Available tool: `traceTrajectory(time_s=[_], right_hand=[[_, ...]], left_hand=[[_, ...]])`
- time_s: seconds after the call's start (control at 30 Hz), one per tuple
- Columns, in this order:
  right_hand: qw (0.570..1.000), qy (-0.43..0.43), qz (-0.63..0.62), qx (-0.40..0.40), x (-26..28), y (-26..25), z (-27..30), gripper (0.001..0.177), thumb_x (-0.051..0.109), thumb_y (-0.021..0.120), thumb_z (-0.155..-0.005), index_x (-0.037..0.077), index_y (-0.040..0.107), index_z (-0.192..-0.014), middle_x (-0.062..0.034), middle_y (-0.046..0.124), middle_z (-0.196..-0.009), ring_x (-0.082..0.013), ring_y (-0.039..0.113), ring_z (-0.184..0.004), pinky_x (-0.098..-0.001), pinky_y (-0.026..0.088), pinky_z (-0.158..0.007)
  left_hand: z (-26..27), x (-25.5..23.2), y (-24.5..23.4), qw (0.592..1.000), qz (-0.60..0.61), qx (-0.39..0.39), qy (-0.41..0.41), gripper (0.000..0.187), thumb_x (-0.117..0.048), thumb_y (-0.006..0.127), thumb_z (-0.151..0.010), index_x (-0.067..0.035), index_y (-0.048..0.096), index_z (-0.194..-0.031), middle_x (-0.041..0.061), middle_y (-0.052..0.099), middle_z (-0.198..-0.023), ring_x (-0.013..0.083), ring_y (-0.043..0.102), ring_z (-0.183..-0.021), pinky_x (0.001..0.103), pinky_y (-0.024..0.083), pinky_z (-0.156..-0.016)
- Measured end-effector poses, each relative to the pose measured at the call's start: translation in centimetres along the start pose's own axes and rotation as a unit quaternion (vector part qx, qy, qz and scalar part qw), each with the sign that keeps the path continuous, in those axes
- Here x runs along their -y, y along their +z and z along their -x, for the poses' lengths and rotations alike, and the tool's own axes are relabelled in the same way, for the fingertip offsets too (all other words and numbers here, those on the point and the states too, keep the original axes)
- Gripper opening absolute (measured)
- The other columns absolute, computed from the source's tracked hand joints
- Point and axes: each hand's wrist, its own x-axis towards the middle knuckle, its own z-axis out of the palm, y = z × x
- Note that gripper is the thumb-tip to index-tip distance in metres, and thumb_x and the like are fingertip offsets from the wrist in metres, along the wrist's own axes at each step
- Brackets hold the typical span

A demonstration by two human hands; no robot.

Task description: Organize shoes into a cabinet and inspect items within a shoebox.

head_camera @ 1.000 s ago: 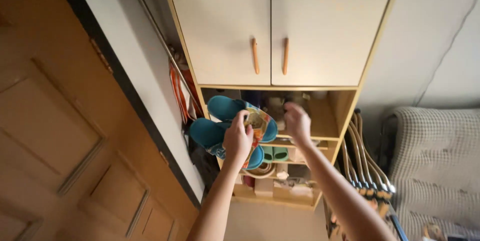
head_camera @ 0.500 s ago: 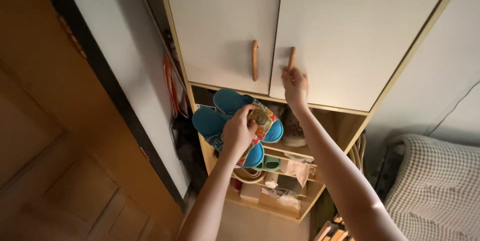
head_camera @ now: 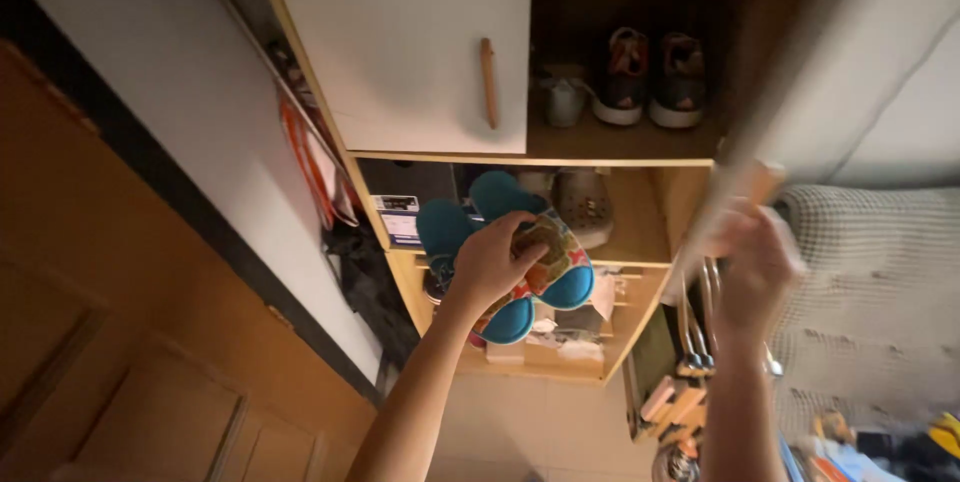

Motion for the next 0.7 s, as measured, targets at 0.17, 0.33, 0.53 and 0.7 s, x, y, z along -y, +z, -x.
traceTrajectory(time_s=[0.17,0.33,0.53,0.7], right_hand=[[0.991,-0.017,-0.126,-0.040,-1.2,-8.2,-1.5,0.014,-0.003,0.051,-0.106,-0.004,0.063,-0.113,-0.0055,0.065,-0.101,-0.0120,0.059,-0.088,-0.0236,0.046,-0.077],[0.978,0.018,-0.168,-0.125,0.9,-10.9,-3.4,0.023,0.011,0.050,-0.113,-0.001,0.064,-0.127,-0.0068,0.070,-0.118,-0.0164,0.068,-0.105,-0.0302,0.055,-0.094],[0.932,-0.170,0.126,-0.293,2.0,-9.4,1.3,0.029,0.019,0.047,-0.114,0.000,0.051,-0.135,-0.0087,0.058,-0.131,-0.0171,0.058,-0.114,-0.0307,0.048,-0.096],[0.996,0.022,-0.012,-0.080,1.2,-2.6,8.0,0.033,0.007,0.049,-0.099,0.010,0.046,-0.132,-0.0034,0.048,-0.126,-0.0173,0.052,-0.117,-0.0356,0.053,-0.105]], left_hand=[[-0.6,-3.0,1.1,0.999,0.036,0.024,0.033,0.049,-0.042,0.079,-0.082,-0.010,0.069,-0.117,0.012,0.074,-0.109,0.0342,0.072,-0.095,0.044,0.056,-0.082],[-2.2,-6.2,3.4,0.993,0.049,0.075,0.078,0.043,-0.040,0.079,-0.084,-0.006,0.071,-0.108,0.012,0.072,-0.106,0.0347,0.071,-0.090,0.044,0.055,-0.079],[-3.4,-9.8,4.6,0.984,0.091,0.052,0.143,0.037,-0.038,0.079,-0.087,-0.005,0.068,-0.100,0.010,0.068,-0.095,0.0323,0.070,-0.083,0.043,0.054,-0.074],[-3.9,-11.4,4.3,0.982,0.060,0.009,0.180,0.036,-0.034,0.081,-0.084,-0.006,0.066,-0.100,0.007,0.067,-0.096,0.0309,0.066,-0.079,0.042,0.052,-0.074]])
